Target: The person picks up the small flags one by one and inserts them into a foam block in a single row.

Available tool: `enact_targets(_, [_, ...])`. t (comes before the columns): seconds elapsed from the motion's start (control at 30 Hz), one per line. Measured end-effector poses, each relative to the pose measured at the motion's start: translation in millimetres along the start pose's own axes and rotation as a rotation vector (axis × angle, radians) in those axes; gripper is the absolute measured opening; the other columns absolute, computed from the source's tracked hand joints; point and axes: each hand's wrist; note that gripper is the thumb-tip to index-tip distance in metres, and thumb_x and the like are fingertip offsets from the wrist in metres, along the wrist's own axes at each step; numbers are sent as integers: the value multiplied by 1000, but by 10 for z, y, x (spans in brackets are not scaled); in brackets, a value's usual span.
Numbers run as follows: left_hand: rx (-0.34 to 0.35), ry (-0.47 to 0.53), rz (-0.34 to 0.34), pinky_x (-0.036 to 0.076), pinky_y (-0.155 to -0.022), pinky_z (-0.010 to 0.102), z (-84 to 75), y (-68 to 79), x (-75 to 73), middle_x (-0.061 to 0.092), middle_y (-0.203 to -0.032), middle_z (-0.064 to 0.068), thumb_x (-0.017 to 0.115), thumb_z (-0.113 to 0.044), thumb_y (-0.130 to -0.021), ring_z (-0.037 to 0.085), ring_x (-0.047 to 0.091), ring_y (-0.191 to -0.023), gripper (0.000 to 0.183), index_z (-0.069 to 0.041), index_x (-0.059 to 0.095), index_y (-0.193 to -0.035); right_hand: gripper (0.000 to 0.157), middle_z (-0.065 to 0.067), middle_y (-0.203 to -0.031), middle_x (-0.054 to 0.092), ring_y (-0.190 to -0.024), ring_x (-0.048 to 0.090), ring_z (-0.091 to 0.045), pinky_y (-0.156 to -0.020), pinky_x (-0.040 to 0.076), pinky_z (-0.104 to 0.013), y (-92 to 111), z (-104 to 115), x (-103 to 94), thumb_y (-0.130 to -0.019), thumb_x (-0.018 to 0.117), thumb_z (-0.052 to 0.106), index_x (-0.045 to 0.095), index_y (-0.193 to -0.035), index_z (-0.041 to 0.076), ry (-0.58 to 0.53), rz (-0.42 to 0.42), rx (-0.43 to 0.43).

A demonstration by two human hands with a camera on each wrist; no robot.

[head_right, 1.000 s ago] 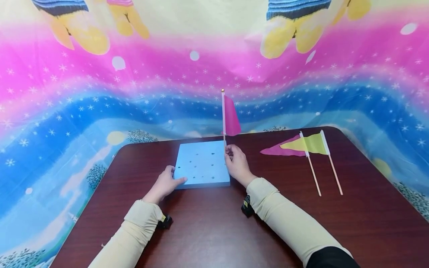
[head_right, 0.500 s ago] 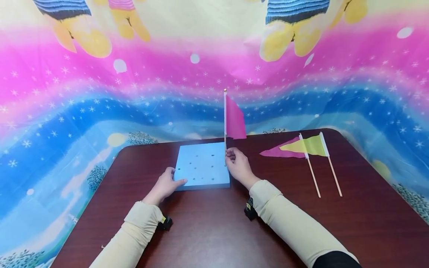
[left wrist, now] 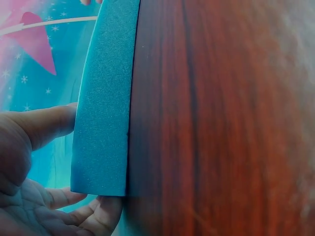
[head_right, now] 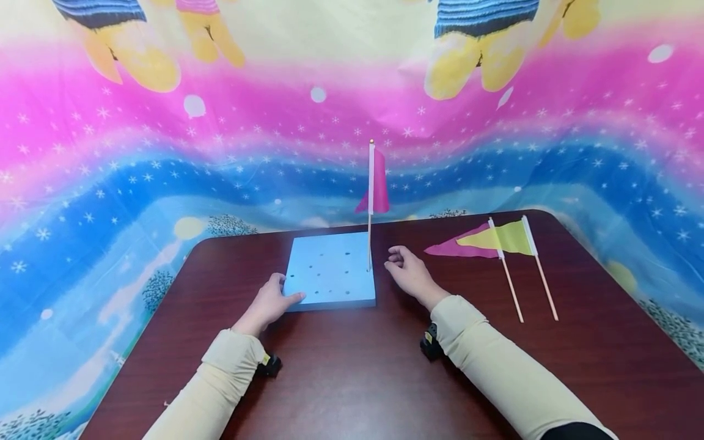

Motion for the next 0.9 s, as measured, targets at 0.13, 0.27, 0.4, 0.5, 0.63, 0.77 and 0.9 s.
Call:
enact_targets(0.13, [-6, 1, 1, 45, -104, 56, -3, -5, -4, 48, -144, 32, 76, -27, -96, 43, 49, -131, 71, 11, 40, -145, 43, -29, -134, 57, -128, 54, -45, -112, 39, -55, 29, -59, -96, -106, 57, 11, 47, -143, -8, -9, 10, 10])
enact_targets(0.27, [-10, -2, -1, 43, -107, 57, -3, -3, -6, 45, -149, 33, 75, -26, -96, 44, 46, -137, 76, 11, 36, -150, 43, -29, -133, 57, -128, 54, -45, -112, 39, -55, 73, -108, -164, -106, 57, 11, 47, -143, -9, -6, 3, 20])
enact_targets(0.4, [-12, -6, 13, 38, -112, 58, -11, 0, -10, 37, -155, 33, 73, -25, -97, 45, 37, -144, 81, 10, 30, -156, 43, -30, -133, 56, -128, 53, -46, -111, 39, -56, 129, -125, -217, -106, 56, 11, 46, -143, -9, -7, 2, 36])
enact_targets(0.5, [-13, -7, 31, 36, -114, 57, -5, -7, -13, 34, -157, 33, 72, -26, -98, 45, 34, -146, 81, 9, 29, -158, 44, -30, -134, 56, -127, 52, -46, -110, 40, -56, 157, -116, -261, -106, 55, 11, 45, -144, -9, -7, 2, 40])
enact_targets(0.63, [-12, 3, 39, 36, -113, 57, 3, -16, -6, 34, -157, 33, 71, -25, -99, 45, 34, -146, 80, 9, 30, -158, 45, -32, -134, 55, -126, 52, -47, -109, 41, -56, 196, -127, -362, -106, 55, 10, 44, -145, -11, -10, -7, 28])
enact_targets(0.77, [-7, 19, 46, 36, -113, 58, 1, -18, 2, 34, -158, 32, 72, -27, -99, 45, 34, -146, 80, 8, 30, -158, 44, -33, -136, 54, -126, 52, -47, -107, 43, -54, 276, -175, -516, -107, 54, 9, 44, -145, -11, -14, -37, 30])
enact_targets(0.9, [-22, 26, 35, 36, -113, 57, 29, -8, -10, 34, -158, 31, 72, -27, -98, 45, 34, -146, 81, 7, 29, -159, 47, -35, -140, 52, -128, 51, -44, -100, 48, -33, 340, -233, -669, -109, 50, 11, 40, -149, -11, -57, -57, 61])
Point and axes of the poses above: each hand's wrist, its own y-axis away from the middle knuckle, its own x-axis out of the palm, z = x × y
